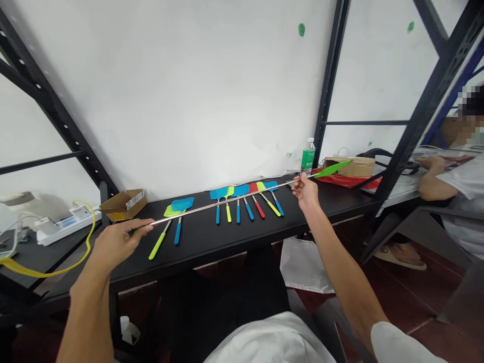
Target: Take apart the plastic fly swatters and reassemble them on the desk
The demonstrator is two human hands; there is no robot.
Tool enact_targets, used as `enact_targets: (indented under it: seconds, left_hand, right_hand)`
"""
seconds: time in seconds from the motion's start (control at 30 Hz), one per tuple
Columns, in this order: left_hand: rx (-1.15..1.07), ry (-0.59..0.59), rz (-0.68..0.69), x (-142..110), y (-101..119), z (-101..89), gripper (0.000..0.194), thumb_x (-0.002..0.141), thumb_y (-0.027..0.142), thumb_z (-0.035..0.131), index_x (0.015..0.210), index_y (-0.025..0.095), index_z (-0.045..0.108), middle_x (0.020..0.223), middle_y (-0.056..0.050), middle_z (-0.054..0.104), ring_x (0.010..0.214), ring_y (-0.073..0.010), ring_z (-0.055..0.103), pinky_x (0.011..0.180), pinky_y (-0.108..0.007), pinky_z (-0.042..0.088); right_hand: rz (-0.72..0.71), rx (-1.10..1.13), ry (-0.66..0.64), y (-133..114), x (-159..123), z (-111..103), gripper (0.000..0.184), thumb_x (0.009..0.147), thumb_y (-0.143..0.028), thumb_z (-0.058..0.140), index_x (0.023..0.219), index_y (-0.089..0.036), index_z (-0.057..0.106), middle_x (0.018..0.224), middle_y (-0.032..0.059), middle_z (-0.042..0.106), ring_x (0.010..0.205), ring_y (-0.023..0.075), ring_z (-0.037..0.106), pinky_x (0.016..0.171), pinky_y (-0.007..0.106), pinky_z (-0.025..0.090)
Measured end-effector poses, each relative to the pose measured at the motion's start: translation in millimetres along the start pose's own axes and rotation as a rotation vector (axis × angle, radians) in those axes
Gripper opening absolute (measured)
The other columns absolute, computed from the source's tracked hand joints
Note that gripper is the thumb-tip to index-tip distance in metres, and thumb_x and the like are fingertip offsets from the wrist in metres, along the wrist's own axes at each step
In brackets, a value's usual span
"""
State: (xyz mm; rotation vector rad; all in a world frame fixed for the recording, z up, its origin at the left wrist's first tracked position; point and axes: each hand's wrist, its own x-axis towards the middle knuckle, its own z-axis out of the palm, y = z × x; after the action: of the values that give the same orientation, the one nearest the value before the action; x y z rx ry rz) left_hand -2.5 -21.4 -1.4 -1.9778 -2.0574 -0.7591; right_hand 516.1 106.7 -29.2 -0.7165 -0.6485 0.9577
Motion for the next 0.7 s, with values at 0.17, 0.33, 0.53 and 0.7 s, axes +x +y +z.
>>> enact_targets:
  seconds: [0.17, 0.33, 0.53, 0.7]
  left_hand:
    - [0.041, 0.021, -0.028, 3, -14, 9.1, 0.042, 0.090, 0.051, 0.050, 0.113, 0.027, 0.076, 0.094, -0.003, 0.078, 0.068, -0.0194, 0.062, 0.065, -0.028, 0.042]
    - [0.115, 0.205, 0.122, 5, -1, 7.1, 0.035, 0.092, 0.042, 0.051, 0.111, 0.024, 0.076, 0.106, -0.006, 0.077, 0.091, -0.0238, 0.068, 0.079, -0.032, 0.046]
    - [-0.136, 0.643, 0.236, -2, 50, 0.1, 0.023, 0.090, 0.029, 0.057, 0.101, 0.021, 0.076, 0.105, -0.006, 0.075, 0.103, -0.0231, 0.068, 0.093, -0.034, 0.048]
    - [-0.536, 0.375, 0.057, -5, 64, 7.9, 0.021, 0.087, 0.030, 0.061, 0.098, 0.022, 0.076, 0.076, -0.001, 0.069, 0.065, -0.0155, 0.064, 0.071, -0.029, 0.051]
  right_hand:
    - [0.024, -0.007, 0.000, 3, -3, 4, 0.036, 0.092, -0.045, 0.064, 0.071, -0.016, 0.064, 0.054, -0.0020, 0.057, 0.045, 0.0078, 0.055, 0.039, 0.018, 0.037]
    - [0.110, 0.001, -0.052, 4, -4, 3, 0.033, 0.092, -0.044, 0.064, 0.075, -0.016, 0.065, 0.057, -0.0026, 0.059, 0.047, 0.0082, 0.058, 0.040, 0.018, 0.037]
    - [0.140, 0.013, -0.015, -8, -6, 3, 0.029, 0.099, -0.033, 0.053, 0.078, -0.016, 0.066, 0.058, -0.0016, 0.061, 0.047, 0.0088, 0.059, 0.040, 0.018, 0.037]
    - [0.099, 0.082, -0.041, -16, -15, 17, 0.024, 0.097, -0.030, 0.054, 0.080, -0.017, 0.065, 0.059, -0.0012, 0.062, 0.048, 0.0096, 0.059, 0.041, 0.019, 0.037]
